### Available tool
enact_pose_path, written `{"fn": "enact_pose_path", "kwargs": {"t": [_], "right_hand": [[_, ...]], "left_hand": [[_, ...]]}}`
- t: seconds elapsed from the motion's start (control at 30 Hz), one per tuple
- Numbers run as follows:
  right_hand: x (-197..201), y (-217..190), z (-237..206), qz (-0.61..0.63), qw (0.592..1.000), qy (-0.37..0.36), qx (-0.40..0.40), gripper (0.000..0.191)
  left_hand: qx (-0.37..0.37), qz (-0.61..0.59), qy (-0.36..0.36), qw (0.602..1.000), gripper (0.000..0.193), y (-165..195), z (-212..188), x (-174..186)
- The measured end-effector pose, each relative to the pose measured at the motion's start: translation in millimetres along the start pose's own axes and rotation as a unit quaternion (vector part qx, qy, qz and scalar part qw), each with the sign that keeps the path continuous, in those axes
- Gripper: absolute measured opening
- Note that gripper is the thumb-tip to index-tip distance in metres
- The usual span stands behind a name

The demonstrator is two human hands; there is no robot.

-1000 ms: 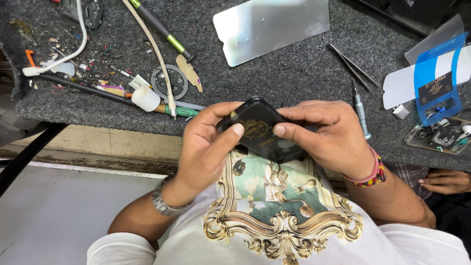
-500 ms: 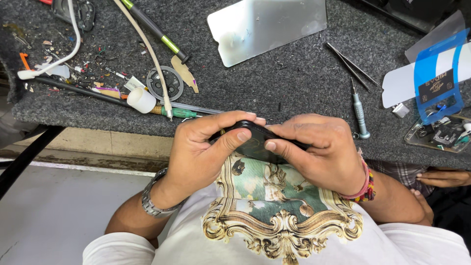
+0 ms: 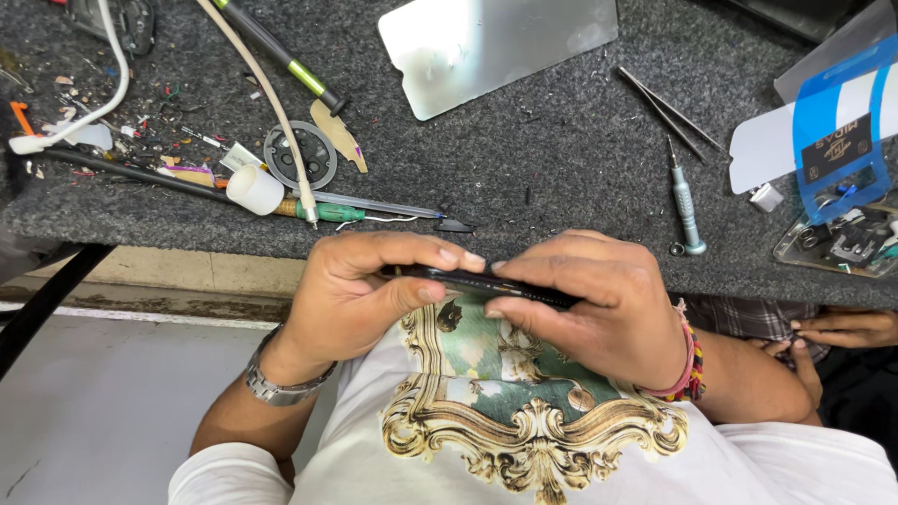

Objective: The person removes a protective film from a smartphone screen using tweezers, then places the motherboard and battery into the phone chassis. They align the back cover and press it into place to assemble the device.

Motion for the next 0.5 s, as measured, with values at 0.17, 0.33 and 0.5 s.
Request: {"fn": "enact_pose_path", "kwargs": {"t": [0.17, 0.33, 0.5], "right_hand": [[-3, 1, -3, -0.007, 1.0, 0.004, 0.028, 0.029], [-8, 37, -2, 0.132, 0.976, -0.036, -0.172, 0.027], [-16, 69, 1, 0.432, 0.852, -0.03, -0.295, 0.028]], "left_hand": [[-0.015, -0.02, -0.004, 1.0, 0.019, -4, -5, 2], [0.001, -0.02, 0.078, 0.997, 0.027, -6, 3, -4], [-0.025, -0.116, 0.066, 0.991, 0.061, -2, 13, -20]]}}
Point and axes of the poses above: each hand's wrist, its own z-axis towards the middle knuckle, its own x-axis out of the back of the hand, y = z × x, the point moved 3 cm from there along z, towards the middle knuckle
